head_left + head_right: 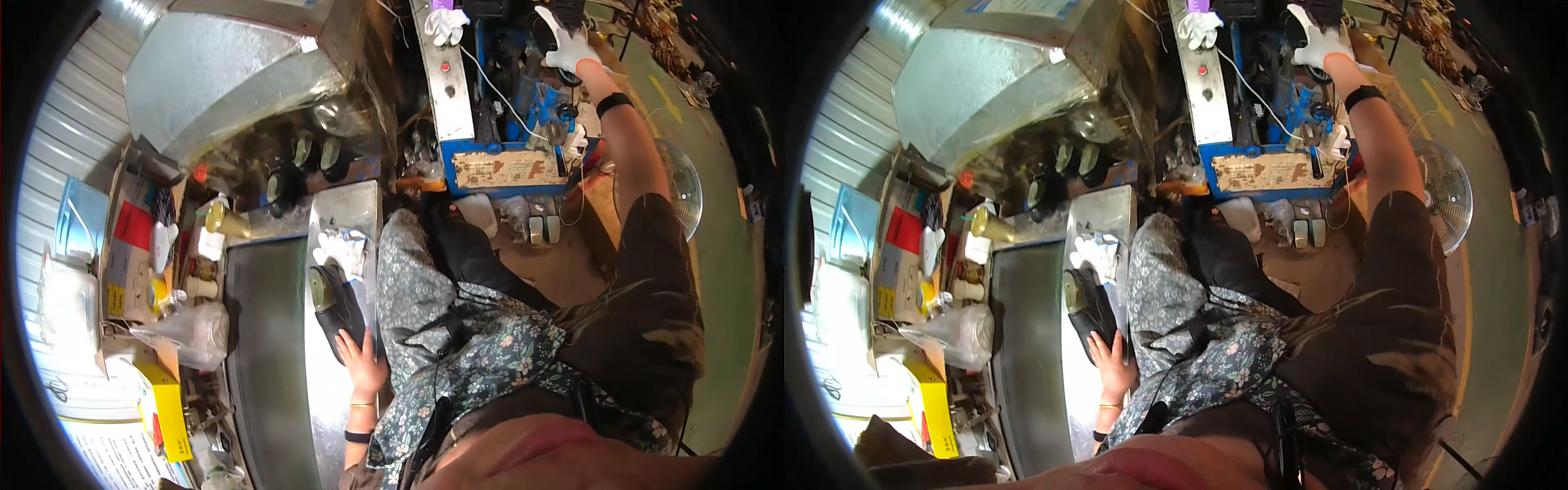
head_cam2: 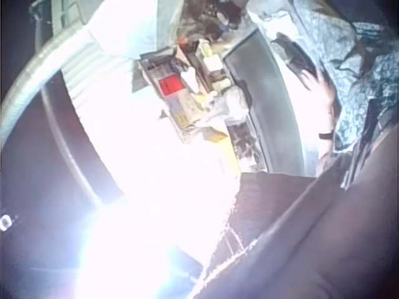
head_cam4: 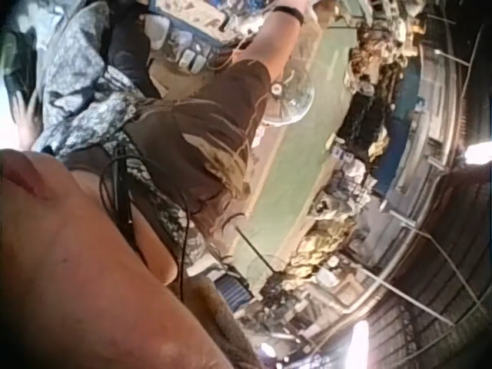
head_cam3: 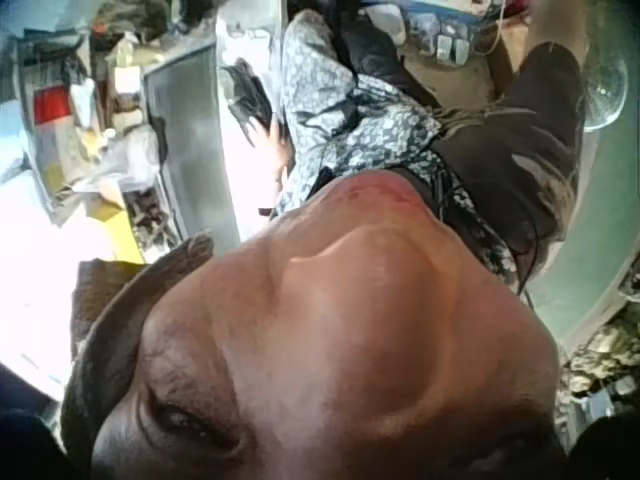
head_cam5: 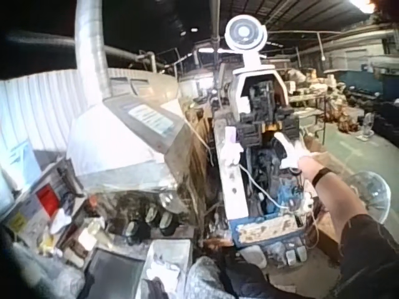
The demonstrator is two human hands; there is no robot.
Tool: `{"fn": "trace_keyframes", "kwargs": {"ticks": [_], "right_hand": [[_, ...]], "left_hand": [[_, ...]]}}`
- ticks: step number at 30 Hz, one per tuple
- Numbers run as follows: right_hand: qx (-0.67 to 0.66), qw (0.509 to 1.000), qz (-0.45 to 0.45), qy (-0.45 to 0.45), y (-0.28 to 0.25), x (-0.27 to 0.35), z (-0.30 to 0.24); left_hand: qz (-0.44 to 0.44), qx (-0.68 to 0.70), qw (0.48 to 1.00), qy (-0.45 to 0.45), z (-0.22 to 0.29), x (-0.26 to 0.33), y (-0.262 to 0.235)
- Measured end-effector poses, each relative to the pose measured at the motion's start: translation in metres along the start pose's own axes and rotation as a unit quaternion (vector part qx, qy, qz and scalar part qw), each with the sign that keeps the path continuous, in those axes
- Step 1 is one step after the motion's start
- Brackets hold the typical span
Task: The recorder is assembling shoe components by picking up uppers and soles, aligning them, and placing them on a production line conveyor.
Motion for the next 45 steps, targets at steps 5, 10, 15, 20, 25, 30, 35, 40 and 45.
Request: {"fn": "trace_keyframes", "kwargs": {"ticks": [5, 10, 15, 20, 25, 30, 35, 40, 45], "right_hand": [[-0.122, 0.980, 0.159, -0.013, 0.008, 0.041, -0.015], [-0.174, 0.908, 0.308, -0.225, 0.035, 0.148, -0.060], [-0.520, 0.749, 0.055, -0.406, 0.114, 0.299, -0.163], [-0.411, 0.697, -0.232, -0.540, 0.161, 0.410, -0.244], [-0.631, 0.293, -0.686, -0.214, 0.180, 0.394, -0.259], [-0.610, 0.349, -0.699, -0.130, 0.246, 0.412, -0.226], [-0.739, 0.371, -0.562, 0.031, 0.240, 0.375, -0.269], [-0.649, 0.634, -0.324, -0.269, 0.226, 0.290, -0.424], [-0.392, 0.786, -0.260, -0.402, 0.248, 0.332, -0.509]], "left_hand": [[0.164, 0.307, 0.937, -0.023, 0.024, -0.025, -0.017], [0.058, 0.493, 0.865, 0.076, 0.070, -0.076, -0.048], [0.017, 0.588, 0.792, 0.162, 0.121, -0.116, -0.101], [0.048, 0.872, 0.487, 0.023, 0.081, -0.138, -0.091], [-0.058, 0.525, 0.849, 0.020, 0.062, -0.090, -0.079], [-0.032, 0.584, 0.808, 0.076, 0.053, -0.053, -0.063], [0.291, 0.543, 0.762, -0.199, -0.081, -0.011, -0.058], [0.170, 0.303, 0.926, -0.149, -0.089, -0.055, -0.058], [0.189, 0.189, 0.954, -0.136, -0.097, -0.080, -0.069]]}}
Point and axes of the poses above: each hand's wrist, its own x-axis away from the middle knuckle, its own y-axis out of the palm, z = x × y, the point moved 7 cm from there along -x, towards the middle knuckle, and after that the axes turned 12 degrees about -z, right-handed, at the moved point
